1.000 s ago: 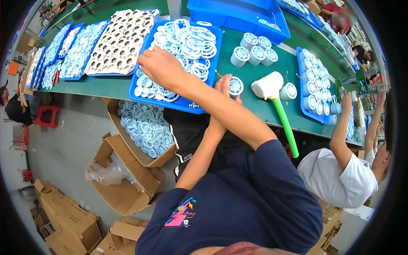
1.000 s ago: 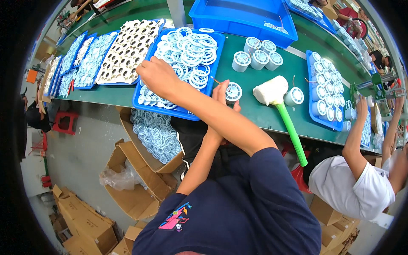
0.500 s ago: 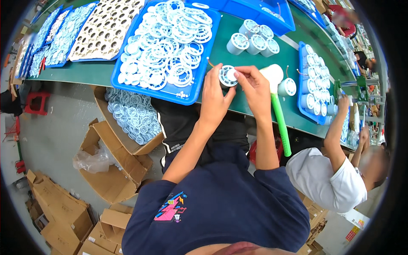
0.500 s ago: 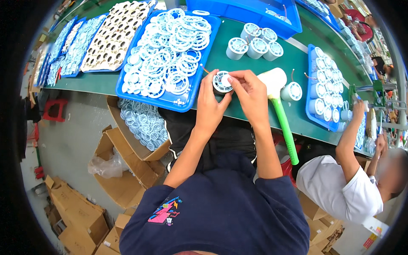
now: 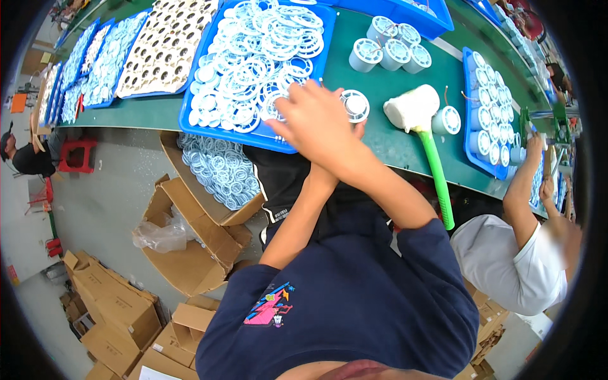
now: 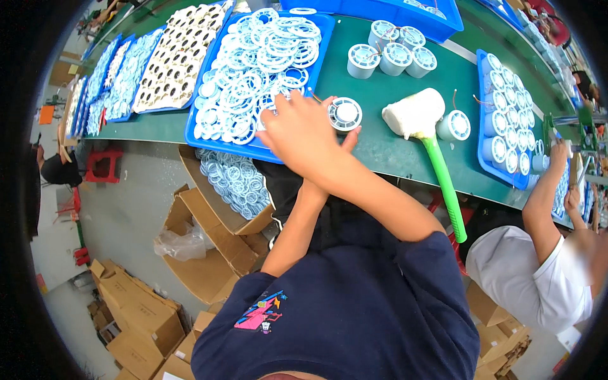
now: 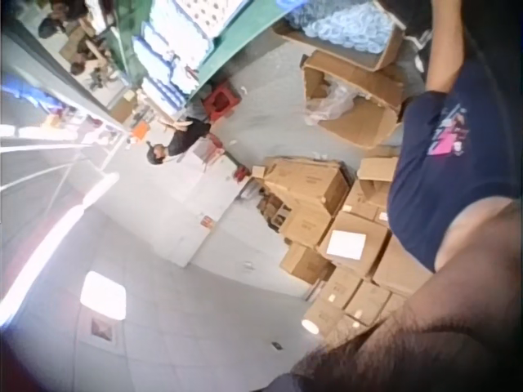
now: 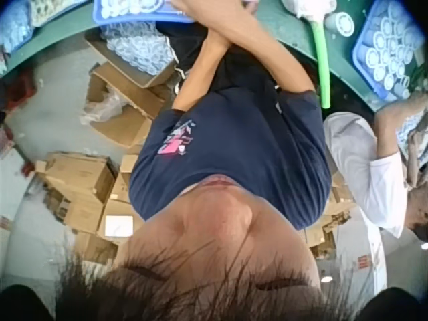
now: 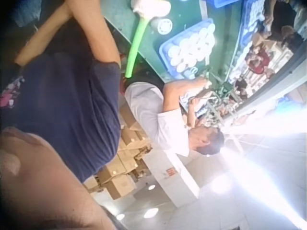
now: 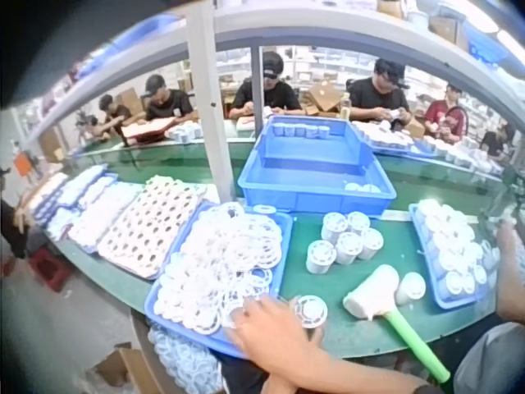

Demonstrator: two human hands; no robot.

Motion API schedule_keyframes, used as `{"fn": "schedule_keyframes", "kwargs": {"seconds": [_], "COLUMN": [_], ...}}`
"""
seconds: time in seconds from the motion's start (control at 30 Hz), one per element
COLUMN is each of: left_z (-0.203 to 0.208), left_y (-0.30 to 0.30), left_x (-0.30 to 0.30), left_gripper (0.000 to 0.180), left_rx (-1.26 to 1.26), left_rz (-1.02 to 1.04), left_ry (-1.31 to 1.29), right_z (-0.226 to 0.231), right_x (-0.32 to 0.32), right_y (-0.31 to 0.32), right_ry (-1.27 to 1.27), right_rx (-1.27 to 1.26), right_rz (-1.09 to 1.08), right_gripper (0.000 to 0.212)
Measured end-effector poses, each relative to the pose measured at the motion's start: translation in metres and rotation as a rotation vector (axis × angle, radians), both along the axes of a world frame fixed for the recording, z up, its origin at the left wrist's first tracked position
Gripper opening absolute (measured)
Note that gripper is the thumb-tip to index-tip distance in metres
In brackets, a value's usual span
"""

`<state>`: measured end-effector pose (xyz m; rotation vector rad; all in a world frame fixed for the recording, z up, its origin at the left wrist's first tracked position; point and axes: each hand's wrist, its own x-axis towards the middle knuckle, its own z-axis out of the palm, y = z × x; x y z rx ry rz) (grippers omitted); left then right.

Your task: Assembling small electronic parts into housings and using a rubber mallet to secure them.

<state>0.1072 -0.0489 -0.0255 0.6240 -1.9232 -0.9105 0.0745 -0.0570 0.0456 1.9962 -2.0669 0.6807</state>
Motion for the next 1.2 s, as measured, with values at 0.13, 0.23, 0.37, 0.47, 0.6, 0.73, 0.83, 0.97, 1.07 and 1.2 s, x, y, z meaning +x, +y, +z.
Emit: {"fn": "schedule_keyframes", "kwargs": {"seconds": [0.13,0.23,0.37,0.47,0.6,0.73,0.83,0.97,1.07,1.2], "left_z": [0.005,0.000,0.002,0.010,0.011,0.019,0.019,0.016,0.018,0.016], "left_y": [-0.001,-0.001,-0.007,-0.016,-0.025,-0.015,-0.018,-0.019,-0.019,-0.019], "left_x": [0.000,0.002,0.008,0.012,0.017,0.015,0.016,0.017,0.019,0.019], "left_gripper": [0.075,0.074,0.072,0.071,0.070,0.071,0.066,0.067,0.067,0.067], "left_rx": [0.155,0.166,0.252,0.272,0.298,0.224,0.231,0.187,0.204,0.195], "left_rz": [0.040,0.009,-0.084,-0.175,-0.307,-0.175,-0.200,-0.222,-0.241,-0.236], "left_ry": [-0.134,-0.098,0.001,-0.045,-0.098,-0.059,-0.093,-0.111,-0.095,-0.096], "right_z": [-0.016,-0.004,0.014,0.024,0.035,0.044,0.039,0.026,0.024,0.027], "right_x": [0.005,0.008,-0.006,-0.018,-0.046,-0.075,-0.085,-0.088,-0.093,-0.094], "right_y": [-0.018,-0.008,0.010,0.019,0.041,0.079,0.091,0.086,0.086,0.085], "right_ry": [0.137,0.011,-0.346,-0.506,-0.627,-0.585,-0.440,-0.466,-0.552,-0.542], "right_rx": [0.100,0.114,-0.076,-0.048,-0.117,0.054,0.141,0.129,0.154,0.163], "right_rz": [0.033,0.051,0.117,0.141,0.077,-0.106,-0.033,0.017,0.039,0.054], "right_gripper": [0.022,0.022,0.022,0.025,0.041,0.058,0.053,0.051,0.052,0.052]}}
